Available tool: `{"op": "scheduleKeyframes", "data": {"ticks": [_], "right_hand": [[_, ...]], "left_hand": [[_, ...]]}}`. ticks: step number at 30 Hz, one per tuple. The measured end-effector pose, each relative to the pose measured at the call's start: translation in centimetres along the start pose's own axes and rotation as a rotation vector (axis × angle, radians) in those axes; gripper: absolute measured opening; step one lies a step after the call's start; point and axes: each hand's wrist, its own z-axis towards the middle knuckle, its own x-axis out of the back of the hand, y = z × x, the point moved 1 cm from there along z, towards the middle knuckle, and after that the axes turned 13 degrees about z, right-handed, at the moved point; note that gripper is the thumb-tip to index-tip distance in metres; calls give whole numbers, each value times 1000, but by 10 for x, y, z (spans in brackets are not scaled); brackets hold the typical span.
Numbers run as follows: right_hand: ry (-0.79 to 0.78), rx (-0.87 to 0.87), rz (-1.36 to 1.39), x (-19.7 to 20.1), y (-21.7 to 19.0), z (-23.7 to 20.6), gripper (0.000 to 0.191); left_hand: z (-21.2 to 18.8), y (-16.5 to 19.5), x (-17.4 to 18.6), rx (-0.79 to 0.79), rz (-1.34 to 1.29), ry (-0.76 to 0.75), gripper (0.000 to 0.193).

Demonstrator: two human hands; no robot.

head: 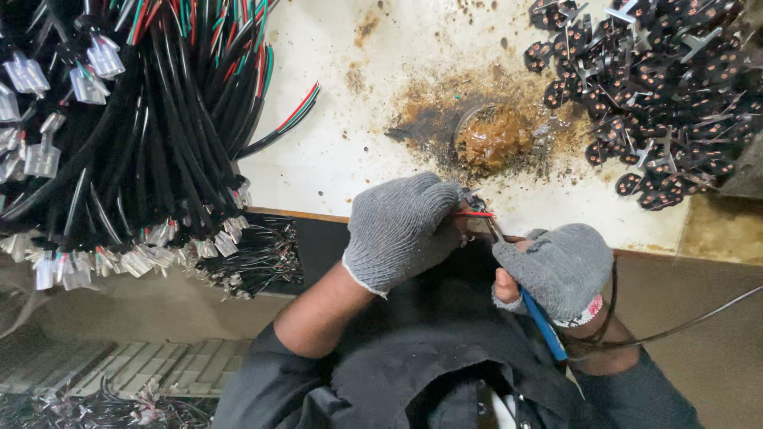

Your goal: The person tins the stripped ends of red and green wires at a workbench. They hold a soldering iron in one hand, dip wire ends into a flux paste on the table, and apply the iron to the wire tips one at a time, working through a bundle of wires.

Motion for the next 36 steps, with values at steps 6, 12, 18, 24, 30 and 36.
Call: {"op": "scheduleKeyframes", "data": {"ticks": [6,12,18,24,30,36], "right_hand": [[-168,-118,-61,-7,6,1,18],[-39,-40,10,1,0,2,21],[168,12,138,5,-3,6,20],[7,65,14,1,6,1,22],[-11,46,9,0,7,-2,25],[43,109,64,3,10,0,19]], "left_hand": [[0,0,-1,-4,5,-10,22],[-2,-1,-3,-9,1,-11,22],[0,0,-2,-8,10,-2,21],[0,0,0,-7,-25,12,24],[-1,-1,-1,-10,12,-56,22],[0,0,-3,-13,13,-11,20]]}}
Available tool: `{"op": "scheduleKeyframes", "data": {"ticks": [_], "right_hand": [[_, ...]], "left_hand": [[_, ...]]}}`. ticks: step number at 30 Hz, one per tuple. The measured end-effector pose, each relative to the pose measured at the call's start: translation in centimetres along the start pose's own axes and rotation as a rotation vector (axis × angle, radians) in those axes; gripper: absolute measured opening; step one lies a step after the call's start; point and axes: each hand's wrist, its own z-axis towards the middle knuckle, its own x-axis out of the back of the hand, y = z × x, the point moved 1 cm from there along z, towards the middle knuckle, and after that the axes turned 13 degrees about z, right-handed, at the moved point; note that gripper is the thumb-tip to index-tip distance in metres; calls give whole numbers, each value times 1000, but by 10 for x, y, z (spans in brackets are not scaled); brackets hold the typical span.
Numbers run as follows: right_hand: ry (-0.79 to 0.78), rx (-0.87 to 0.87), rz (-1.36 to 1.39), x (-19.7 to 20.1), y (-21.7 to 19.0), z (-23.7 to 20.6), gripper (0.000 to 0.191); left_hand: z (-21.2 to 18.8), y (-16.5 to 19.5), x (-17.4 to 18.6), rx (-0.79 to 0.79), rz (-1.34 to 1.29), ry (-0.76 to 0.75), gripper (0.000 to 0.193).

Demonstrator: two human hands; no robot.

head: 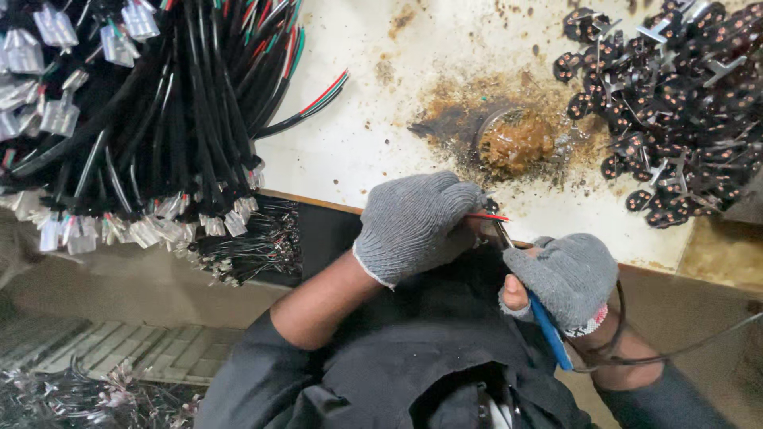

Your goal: The person tins the stripped ends of red and green wires at a workbench. They hold a soldering iron in one hand, dip wire ends into a flux paste on the table, and apply the iron to the wire tips one at a time, working through a bundle of wires.

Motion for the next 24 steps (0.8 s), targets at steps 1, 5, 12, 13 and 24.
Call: {"op": "scheduleKeyframes", "data": {"ticks": [1,5,12,13,24], "right_hand": [[-1,0,-16,0,1,0,19],[57,67,57,4,1,3,19],[394,-387,253,-3,-26,2,29],[453,-399,270,-7,-27,3,33],[570,-528,647,-24,-22,17,48]], "left_hand": [[0,0,-1,7,-1,10,21],[-2,-1,-3,10,15,8,24],[-3,-3,-3,-25,26,-13,28],[-3,-4,-3,-27,23,-15,26],[-4,-5,-4,-47,21,-17,30]]}}
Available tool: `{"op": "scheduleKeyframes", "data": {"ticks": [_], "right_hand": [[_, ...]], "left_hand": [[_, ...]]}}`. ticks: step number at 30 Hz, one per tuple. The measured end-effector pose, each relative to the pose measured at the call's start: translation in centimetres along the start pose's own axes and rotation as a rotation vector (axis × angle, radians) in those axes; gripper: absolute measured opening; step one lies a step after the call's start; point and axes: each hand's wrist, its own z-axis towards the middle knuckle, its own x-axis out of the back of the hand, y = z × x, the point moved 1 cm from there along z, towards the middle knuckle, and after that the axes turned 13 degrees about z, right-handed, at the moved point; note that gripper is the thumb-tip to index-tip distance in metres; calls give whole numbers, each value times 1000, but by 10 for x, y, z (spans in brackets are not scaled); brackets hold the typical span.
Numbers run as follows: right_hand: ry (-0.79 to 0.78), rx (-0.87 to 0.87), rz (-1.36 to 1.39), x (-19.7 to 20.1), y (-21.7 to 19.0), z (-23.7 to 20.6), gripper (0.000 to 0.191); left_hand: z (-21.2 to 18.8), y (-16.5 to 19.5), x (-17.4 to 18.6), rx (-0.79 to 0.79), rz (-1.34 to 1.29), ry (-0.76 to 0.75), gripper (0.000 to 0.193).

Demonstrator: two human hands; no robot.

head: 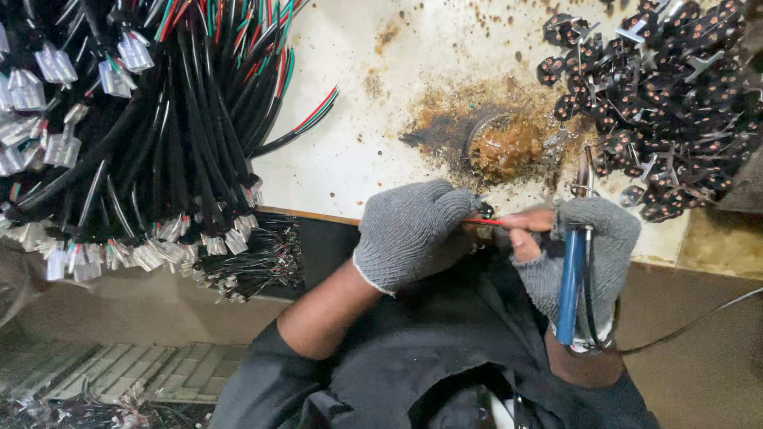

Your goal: The person tins the stripped ends of red and green wires at a workbench. They hold a soldering iron in one hand, dip wire ends into a flux paste on the table, and apply the iron to the wire tips one at a time, working through a bundle of wires.

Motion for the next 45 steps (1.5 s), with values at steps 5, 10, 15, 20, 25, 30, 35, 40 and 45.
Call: {"op": "scheduleKeyframes", "data": {"ticks": [5,10,15,20,25,30,35,40,45], "right_hand": [[-96,75,-168,-8,-15,9,65],[-55,-62,-239,-9,-4,9,33],[-30,-70,-196,-4,12,0,25],[-35,-93,-83,2,17,-9,28],[-121,-18,-21,7,22,-8,18],[-169,15,-108,12,21,-11,13],[-182,-80,-65,4,20,-11,13],[-132,56,-90,4,2,-8,17],[-18,447,-213,12,8,16,60]], "left_hand": [[0,1,0,16,-36,60,28],[1,2,-2,21,-2,25,23],[2,4,6,11,-69,54,31],[-6,2,20,25,-280,-122,26],[-18,7,23,4,-385,-76,21],[-26,4,9,-9,-322,-26,21],[-31,1,-8,-92,-276,130,17],[-27,4,-2,-108,-147,188,20],[9,-16,19,233,-239,333,19]]}}
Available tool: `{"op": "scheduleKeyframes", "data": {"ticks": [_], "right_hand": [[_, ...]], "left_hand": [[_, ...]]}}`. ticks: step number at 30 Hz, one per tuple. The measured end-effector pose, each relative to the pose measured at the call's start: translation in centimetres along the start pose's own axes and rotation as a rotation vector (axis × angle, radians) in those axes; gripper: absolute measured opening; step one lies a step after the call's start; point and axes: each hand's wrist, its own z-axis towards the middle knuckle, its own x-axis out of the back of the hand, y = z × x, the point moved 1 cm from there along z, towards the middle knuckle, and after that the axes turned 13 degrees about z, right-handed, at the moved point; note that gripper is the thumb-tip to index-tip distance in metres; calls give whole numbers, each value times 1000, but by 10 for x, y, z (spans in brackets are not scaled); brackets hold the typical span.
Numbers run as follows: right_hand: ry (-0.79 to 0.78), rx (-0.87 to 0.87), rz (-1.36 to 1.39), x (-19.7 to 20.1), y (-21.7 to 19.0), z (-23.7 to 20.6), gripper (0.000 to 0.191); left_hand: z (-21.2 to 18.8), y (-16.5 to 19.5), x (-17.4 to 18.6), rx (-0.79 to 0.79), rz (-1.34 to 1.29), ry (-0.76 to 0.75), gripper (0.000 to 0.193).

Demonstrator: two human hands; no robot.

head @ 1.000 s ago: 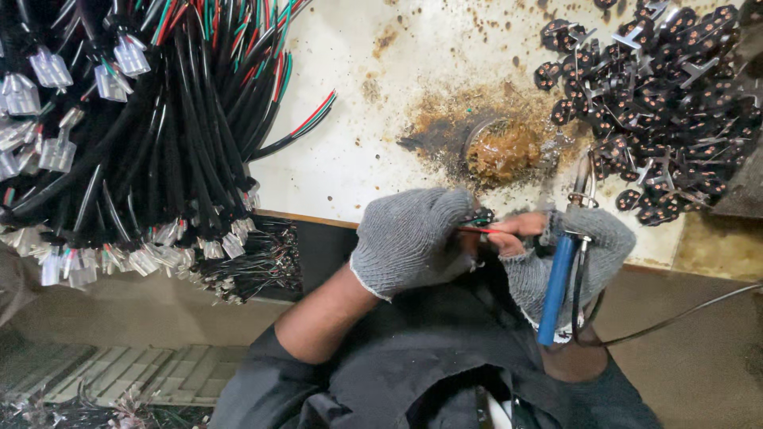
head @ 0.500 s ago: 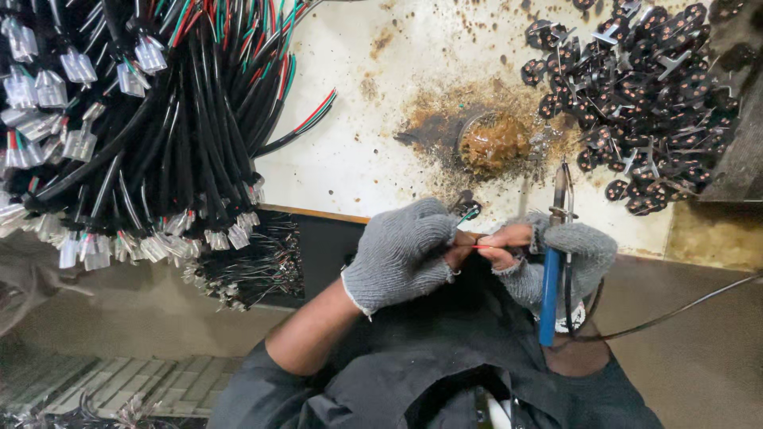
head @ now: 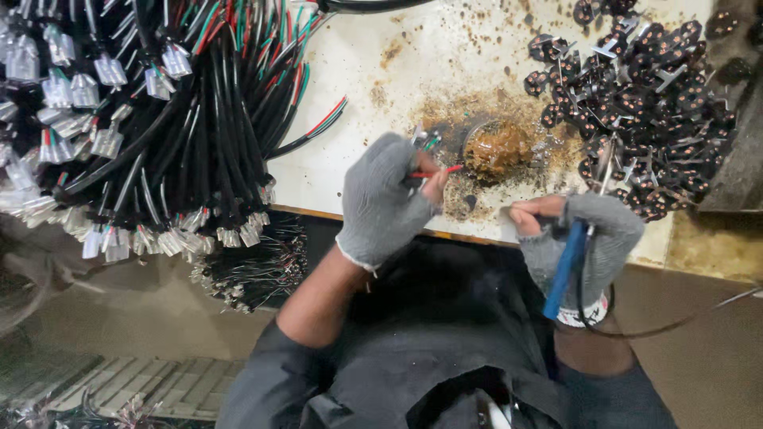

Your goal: The person tins the stripped ends of red and green wires at a workbench. They hold a soldering iron in one hand, dip wire ends into a flux paste on the table, and apply the iron to the wire tips one at a time, working through a bundle of wires.

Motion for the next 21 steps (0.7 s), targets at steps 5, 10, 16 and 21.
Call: {"op": "scheduleKeyframes", "data": {"ticks": [5,10,16,21], "right_hand": [[-82,-122,21,10,13,-2,62],[-171,-180,37,12,17,4,61],[-104,-96,10,2,11,0,61],[-13,-108,-10,-3,7,-3,58]], "left_hand": [[23,0,-9,8,-9,-14,17],[22,5,-14,18,110,3,17],[21,8,-16,29,176,2,17],[20,8,-13,14,154,-21,13]]}}
